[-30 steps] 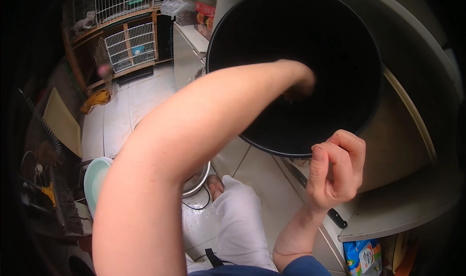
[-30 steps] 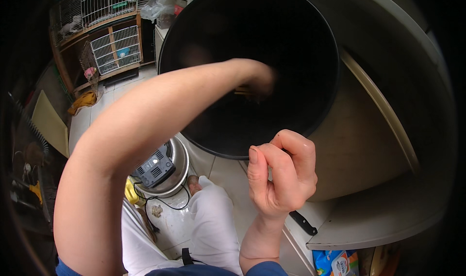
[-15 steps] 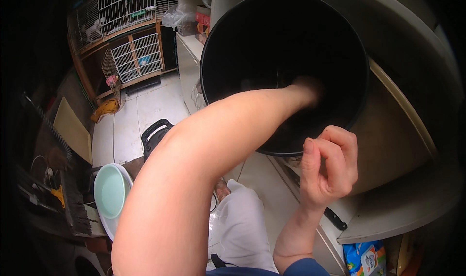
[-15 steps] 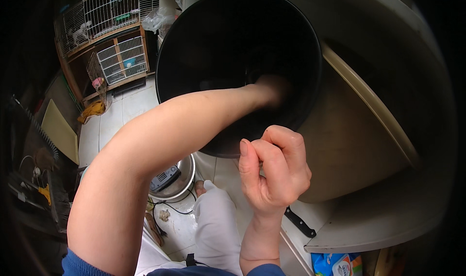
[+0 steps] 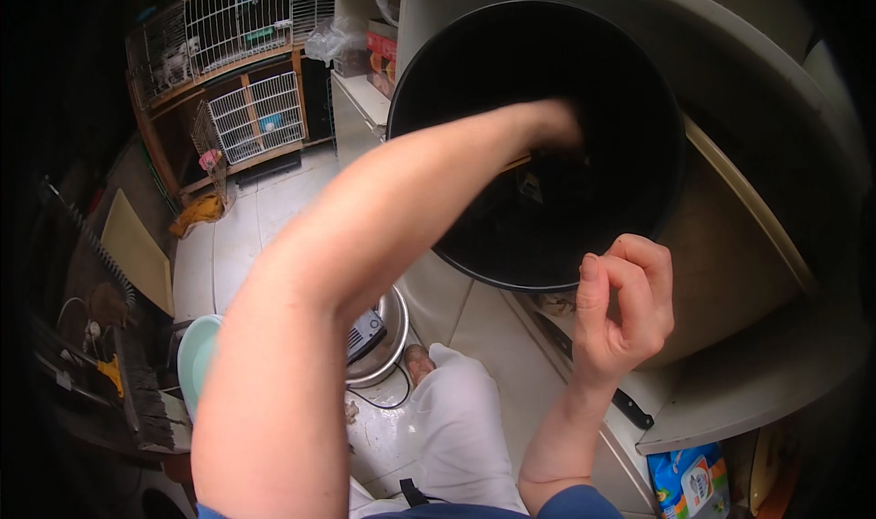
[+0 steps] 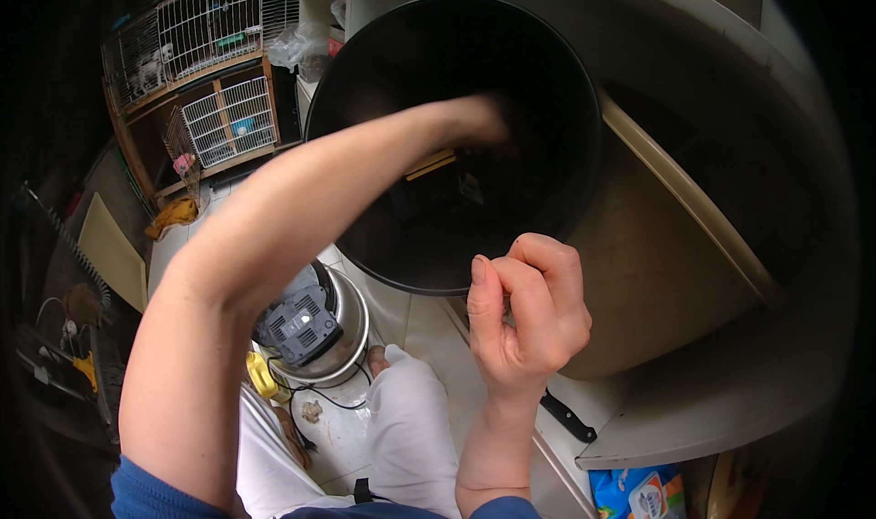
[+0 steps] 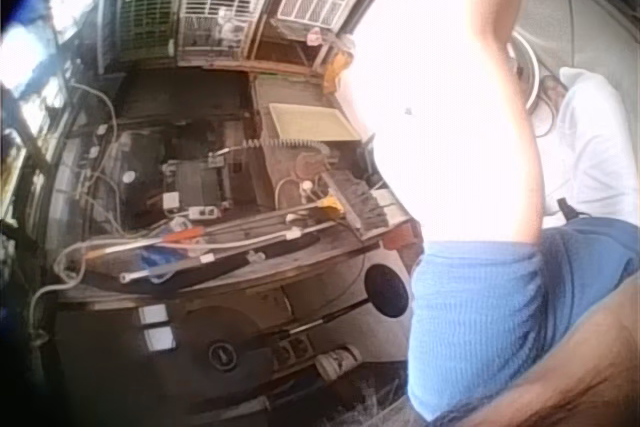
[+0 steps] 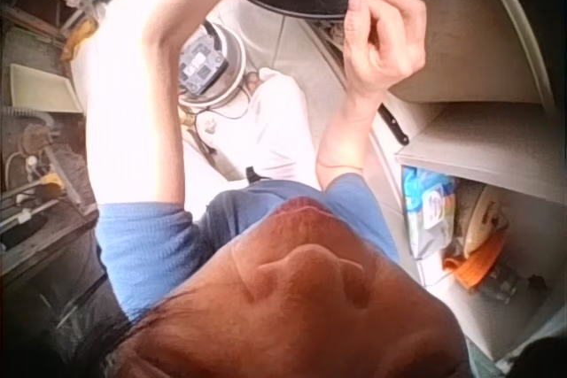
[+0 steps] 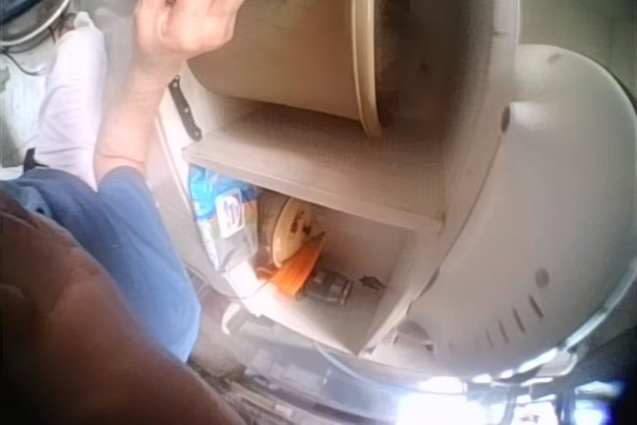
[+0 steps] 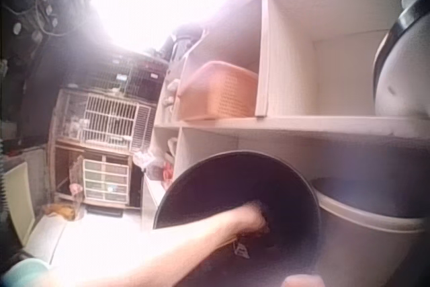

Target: The person removes a small component and a screw from the top of a vacuum cleaner, place them in a container, and then continues to remove other screws from the top cover using a screwdriver.

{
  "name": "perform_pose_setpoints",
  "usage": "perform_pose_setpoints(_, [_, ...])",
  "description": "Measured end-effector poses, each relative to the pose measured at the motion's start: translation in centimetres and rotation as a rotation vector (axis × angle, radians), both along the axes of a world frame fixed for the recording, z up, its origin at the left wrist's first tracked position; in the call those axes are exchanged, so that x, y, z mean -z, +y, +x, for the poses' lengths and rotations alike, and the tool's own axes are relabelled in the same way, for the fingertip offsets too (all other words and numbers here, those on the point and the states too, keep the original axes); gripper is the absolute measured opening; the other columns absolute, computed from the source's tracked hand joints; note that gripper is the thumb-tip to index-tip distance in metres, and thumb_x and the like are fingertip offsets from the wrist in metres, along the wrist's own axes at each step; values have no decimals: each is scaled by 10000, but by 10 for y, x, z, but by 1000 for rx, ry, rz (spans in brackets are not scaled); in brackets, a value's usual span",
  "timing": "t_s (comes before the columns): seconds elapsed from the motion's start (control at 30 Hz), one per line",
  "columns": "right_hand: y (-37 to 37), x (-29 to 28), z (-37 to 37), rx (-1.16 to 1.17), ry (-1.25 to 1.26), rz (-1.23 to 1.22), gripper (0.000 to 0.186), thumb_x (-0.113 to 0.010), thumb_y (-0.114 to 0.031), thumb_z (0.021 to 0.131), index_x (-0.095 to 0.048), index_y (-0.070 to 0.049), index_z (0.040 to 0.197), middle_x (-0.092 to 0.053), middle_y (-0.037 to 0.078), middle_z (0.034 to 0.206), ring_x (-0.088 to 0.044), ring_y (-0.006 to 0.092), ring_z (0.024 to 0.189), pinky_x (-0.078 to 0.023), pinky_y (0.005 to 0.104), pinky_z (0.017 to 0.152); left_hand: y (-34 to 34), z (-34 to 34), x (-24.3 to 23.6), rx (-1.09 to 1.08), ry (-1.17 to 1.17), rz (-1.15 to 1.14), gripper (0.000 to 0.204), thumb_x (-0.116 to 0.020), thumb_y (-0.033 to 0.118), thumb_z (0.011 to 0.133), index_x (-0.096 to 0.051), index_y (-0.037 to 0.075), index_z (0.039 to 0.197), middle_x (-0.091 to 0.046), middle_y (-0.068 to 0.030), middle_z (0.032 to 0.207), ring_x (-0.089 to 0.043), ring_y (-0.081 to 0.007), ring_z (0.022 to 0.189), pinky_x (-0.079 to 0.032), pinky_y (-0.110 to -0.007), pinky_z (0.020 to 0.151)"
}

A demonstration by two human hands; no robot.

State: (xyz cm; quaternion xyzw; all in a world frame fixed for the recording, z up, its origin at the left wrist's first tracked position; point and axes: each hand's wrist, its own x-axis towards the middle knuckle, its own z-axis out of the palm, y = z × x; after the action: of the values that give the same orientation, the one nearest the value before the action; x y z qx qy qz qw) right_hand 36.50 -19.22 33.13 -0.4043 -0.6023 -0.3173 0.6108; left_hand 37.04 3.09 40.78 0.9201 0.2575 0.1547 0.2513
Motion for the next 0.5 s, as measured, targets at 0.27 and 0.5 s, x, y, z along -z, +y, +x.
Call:
perform_pose_setpoints(0.27, [5,-9,-8,30,9,-7,135,-696,32,752,-579,-12,702,-553,58,780,-439,102,510,-323,228,441,-12,-102,-20,151,-358,-550,155,-601,46,887,-591,-16,1028,-657,-104,958,-543,-69,664,-360,-176,465])
perform_pose_setpoints(0.5, [9,-23,-10,32,29,-65,160,-752,-20,740,-593,-11,727,-545,45,813,-458,87,516,-358,220,452,-22,-157,-29,408,-684,-749,94,-557,34,919,-591,-20,988,-617,-89,914,-378,-21,598,-271,-127,436])
